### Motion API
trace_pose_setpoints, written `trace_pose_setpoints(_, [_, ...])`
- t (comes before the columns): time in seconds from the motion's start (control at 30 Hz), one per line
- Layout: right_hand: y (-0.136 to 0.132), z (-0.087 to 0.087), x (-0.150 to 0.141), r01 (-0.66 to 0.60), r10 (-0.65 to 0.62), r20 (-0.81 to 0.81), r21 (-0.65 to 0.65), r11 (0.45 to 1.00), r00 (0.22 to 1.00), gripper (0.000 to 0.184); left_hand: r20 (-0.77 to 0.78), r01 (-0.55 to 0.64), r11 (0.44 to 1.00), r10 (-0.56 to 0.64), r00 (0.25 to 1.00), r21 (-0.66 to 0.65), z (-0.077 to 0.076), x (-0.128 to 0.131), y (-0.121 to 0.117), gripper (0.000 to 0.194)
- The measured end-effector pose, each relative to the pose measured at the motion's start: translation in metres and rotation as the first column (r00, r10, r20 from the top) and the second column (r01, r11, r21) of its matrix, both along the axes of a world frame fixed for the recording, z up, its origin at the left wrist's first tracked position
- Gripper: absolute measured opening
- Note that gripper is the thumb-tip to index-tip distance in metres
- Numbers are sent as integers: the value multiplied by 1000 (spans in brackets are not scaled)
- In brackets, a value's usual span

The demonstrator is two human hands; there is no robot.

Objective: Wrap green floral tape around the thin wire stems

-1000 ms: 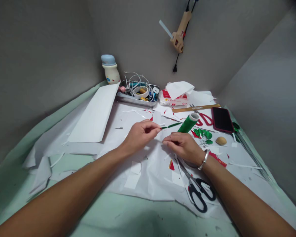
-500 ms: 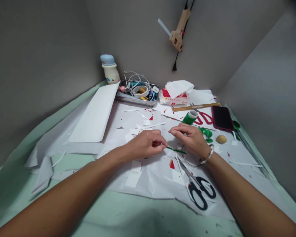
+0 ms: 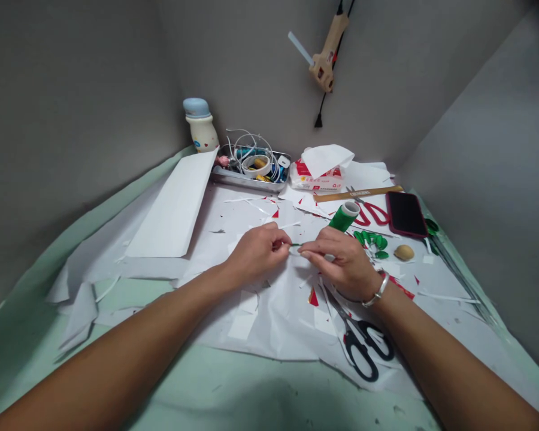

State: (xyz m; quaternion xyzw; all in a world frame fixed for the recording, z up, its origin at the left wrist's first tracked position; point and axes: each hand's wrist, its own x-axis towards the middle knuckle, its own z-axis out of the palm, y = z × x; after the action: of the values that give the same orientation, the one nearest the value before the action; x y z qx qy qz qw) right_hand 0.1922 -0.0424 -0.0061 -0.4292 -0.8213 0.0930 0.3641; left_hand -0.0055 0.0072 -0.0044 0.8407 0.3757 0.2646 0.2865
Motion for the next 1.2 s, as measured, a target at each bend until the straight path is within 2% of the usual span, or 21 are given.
trace_pose_setpoints(0.13, [8,0,11,63,-71,-136,-66,996,988,17,8,282,957,-282,959,-68,4,0,-7,20])
trace_pose_setpoints(0.23, [14,-5,16,75,-104,-184,-160,984,977,19,121,335,927,-318,940,-166,11,0,-7,18])
trace_pose_setpoints(0.33, [15,-10,13,51,-86,-160,-207,977,983,19,225,253,942,-204,953,-218,15,-1,-4,17])
trace_pose_setpoints(0.43, [10,-13,4,3,-24,-102,-201,980,995,17,270,83,965,-13,963,-248,12,-1,0,20])
trace_pose_setpoints(0.53, [3,-12,-3,-56,60,18,-152,987,998,16,189,-117,981,146,971,-156,6,0,3,19])
trace_pose_setpoints(0.6, [0,-9,-5,-71,77,63,-94,993,995,16,93,-152,987,157,983,-60,3,0,3,17])
trace_pose_setpoints(0.67, [-1,-6,-4,-49,51,52,-50,998,997,16,-6,-85,996,85,996,-1,0,0,1,17])
trace_pose_setpoints(0.77, [2,-2,2,18,-19,-26,-50,999,999,17,-97,95,995,-94,991,2,-1,1,-2,18])
trace_pose_setpoints(0.87, [9,-2,11,70,-85,-124,-121,990,989,18,-60,271,959,-276,959,-81,2,1,-4,20])
trace_pose_setpoints(0.93, [13,-4,15,94,-123,-173,-171,981,977,19,15,334,930,-336,942,-155,5,0,-5,19])
trace_pose_setpoints(1.03, [16,-9,16,86,-127,-178,-220,972,976,19,142,304,921,-276,950,-242,11,-1,-3,19])
trace_pose_setpoints(1.13, [13,-12,9,24,-50,-109,-223,974,993,17,226,155,952,-95,969,-263,13,-2,0,20])
trace_pose_setpoints(1.2, [9,-12,3,-31,26,-27,-196,980,999,17,207,26,976,20,978,-218,11,-1,2,20])
